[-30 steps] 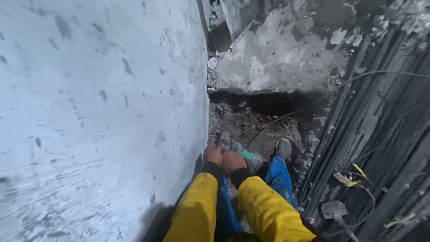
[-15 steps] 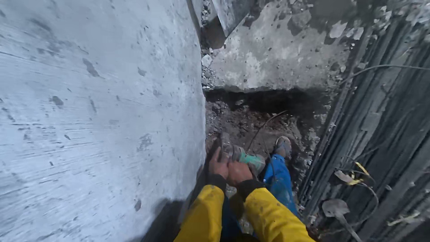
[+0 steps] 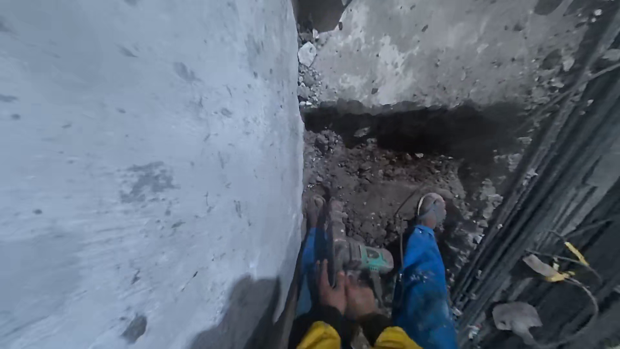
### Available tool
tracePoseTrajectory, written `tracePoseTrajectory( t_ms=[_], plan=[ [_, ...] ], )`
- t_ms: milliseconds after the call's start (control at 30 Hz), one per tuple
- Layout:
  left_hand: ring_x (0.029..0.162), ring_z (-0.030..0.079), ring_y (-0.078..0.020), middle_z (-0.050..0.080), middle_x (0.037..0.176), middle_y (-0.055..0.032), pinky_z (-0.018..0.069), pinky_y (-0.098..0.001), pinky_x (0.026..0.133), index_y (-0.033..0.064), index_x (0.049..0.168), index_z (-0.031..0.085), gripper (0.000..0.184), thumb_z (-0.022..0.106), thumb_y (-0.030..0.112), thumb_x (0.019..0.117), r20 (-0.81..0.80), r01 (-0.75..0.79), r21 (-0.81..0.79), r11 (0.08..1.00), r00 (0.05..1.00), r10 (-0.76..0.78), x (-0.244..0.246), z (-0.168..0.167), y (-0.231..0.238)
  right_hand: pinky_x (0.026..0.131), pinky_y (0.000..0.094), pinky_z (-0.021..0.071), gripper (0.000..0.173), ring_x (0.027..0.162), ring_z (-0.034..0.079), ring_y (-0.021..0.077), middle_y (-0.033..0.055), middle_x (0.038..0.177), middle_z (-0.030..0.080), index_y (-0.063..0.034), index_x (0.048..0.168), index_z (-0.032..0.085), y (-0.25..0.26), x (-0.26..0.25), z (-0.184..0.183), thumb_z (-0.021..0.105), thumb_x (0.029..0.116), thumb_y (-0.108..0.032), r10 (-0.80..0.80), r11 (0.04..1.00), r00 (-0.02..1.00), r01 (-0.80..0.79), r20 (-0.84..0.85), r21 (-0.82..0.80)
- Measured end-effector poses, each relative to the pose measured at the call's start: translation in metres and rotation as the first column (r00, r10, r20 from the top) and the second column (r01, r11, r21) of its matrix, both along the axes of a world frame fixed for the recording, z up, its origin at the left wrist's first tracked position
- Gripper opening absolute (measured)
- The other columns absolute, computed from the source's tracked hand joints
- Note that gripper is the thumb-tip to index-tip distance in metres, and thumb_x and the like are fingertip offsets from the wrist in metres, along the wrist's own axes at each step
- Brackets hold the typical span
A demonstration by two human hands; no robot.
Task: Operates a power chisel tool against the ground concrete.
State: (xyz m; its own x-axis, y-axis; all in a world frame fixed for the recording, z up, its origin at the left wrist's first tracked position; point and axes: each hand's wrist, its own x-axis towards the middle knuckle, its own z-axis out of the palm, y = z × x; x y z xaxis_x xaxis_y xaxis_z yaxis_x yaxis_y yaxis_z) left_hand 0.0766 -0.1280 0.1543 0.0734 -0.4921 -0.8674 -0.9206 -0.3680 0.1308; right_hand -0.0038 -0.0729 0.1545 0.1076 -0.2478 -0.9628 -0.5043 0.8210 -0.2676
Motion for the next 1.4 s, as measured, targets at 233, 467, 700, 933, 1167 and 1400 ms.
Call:
tracePoseTrajectory(
  t_ms=[233,467,700,933,1167,1400],
  plan=[
    [0.153,0.034,-0.0291,0.037,0.164,-0.0148,0.0316,-0.0476,0.125,0.0117,0.153,0.050,0.056,0.060,0.033,0.1021,-0.193,0.178,0.015,0.984,0.966,-0.172,-0.143,0.042,-0.090,0.092,0.0617,0.0546,0.051,0.109,0.070,0.0370,0.0167,0.117,0.073,-0.0081,0.125,0.069,-0.068,-0.136,0.051,0.062,0.0929,-0.047,-0.132,0.986,0.977,0.113,-0.168,-0.120],
    [0.148,0.043,-0.0219,0.049,0.158,-0.0096,0.0384,-0.0415,0.122,0.0106,0.145,0.059,0.055,0.067,0.024,0.0922,-0.380,0.302,-0.040,0.952,0.877,-0.295,-0.119,0.117,-0.149,0.079,0.0572,0.0605,0.041,0.091,0.075,0.0322,0.0130,0.104,0.076,-0.0061,0.118,0.073,-0.100,-0.087,0.121,0.069,0.0887,-0.035,-0.504,0.849,0.830,0.423,-0.239,-0.317],
    [0.148,0.042,-0.0291,0.054,0.153,-0.0096,0.0301,-0.0502,0.124,0.0137,0.136,0.069,0.044,0.058,0.019,0.0929,-0.429,0.438,-0.173,0.882,0.773,-0.468,-0.144,0.125,-0.160,0.084,0.0554,0.0596,0.045,0.095,0.074,0.0344,0.0178,0.104,0.075,0.0000,0.121,0.070,-0.118,-0.092,0.139,0.068,0.0925,-0.034,-0.546,0.822,0.793,0.446,-0.269,-0.353],
    [0.146,0.045,-0.0231,0.052,0.155,-0.0074,0.0345,-0.0450,0.122,0.0177,0.141,0.063,0.048,0.060,0.028,0.0950,-0.183,0.520,-0.027,0.854,0.837,-0.515,-0.162,0.047,-0.187,0.097,0.0570,0.0538,0.052,0.115,0.068,0.0345,0.0174,0.124,0.070,-0.0044,0.131,0.065,-0.157,-0.107,0.066,0.071,0.0879,-0.033,-0.443,0.894,0.874,0.448,-0.201,-0.020],
    [0.142,0.050,-0.0199,0.053,0.153,-0.0056,0.0398,-0.0437,0.119,0.0188,0.141,0.063,0.044,0.062,0.031,0.0995,-0.028,0.474,0.067,0.878,0.881,-0.473,-0.175,0.036,-0.228,0.097,0.0553,0.0545,0.047,0.115,0.068,0.0320,0.0158,0.123,0.070,-0.0065,0.131,0.065,-0.198,-0.114,0.060,0.068,0.0911,-0.031,-0.426,0.903,0.896,0.429,-0.123,-0.003],
    [0.129,0.061,-0.0214,0.066,0.137,-0.0044,0.0474,-0.0482,0.111,0.0226,0.137,0.066,0.042,0.062,0.038,0.0987,0.042,0.440,0.126,0.889,0.893,-0.448,-0.175,0.027,-0.281,0.094,0.0558,0.0556,0.051,0.113,0.069,0.0329,0.0155,0.126,0.069,-0.0082,0.138,0.057,-0.253,-0.122,0.060,0.066,0.0910,-0.024,-0.384,0.920,0.920,0.388,-0.080,0.046]
  ],
)
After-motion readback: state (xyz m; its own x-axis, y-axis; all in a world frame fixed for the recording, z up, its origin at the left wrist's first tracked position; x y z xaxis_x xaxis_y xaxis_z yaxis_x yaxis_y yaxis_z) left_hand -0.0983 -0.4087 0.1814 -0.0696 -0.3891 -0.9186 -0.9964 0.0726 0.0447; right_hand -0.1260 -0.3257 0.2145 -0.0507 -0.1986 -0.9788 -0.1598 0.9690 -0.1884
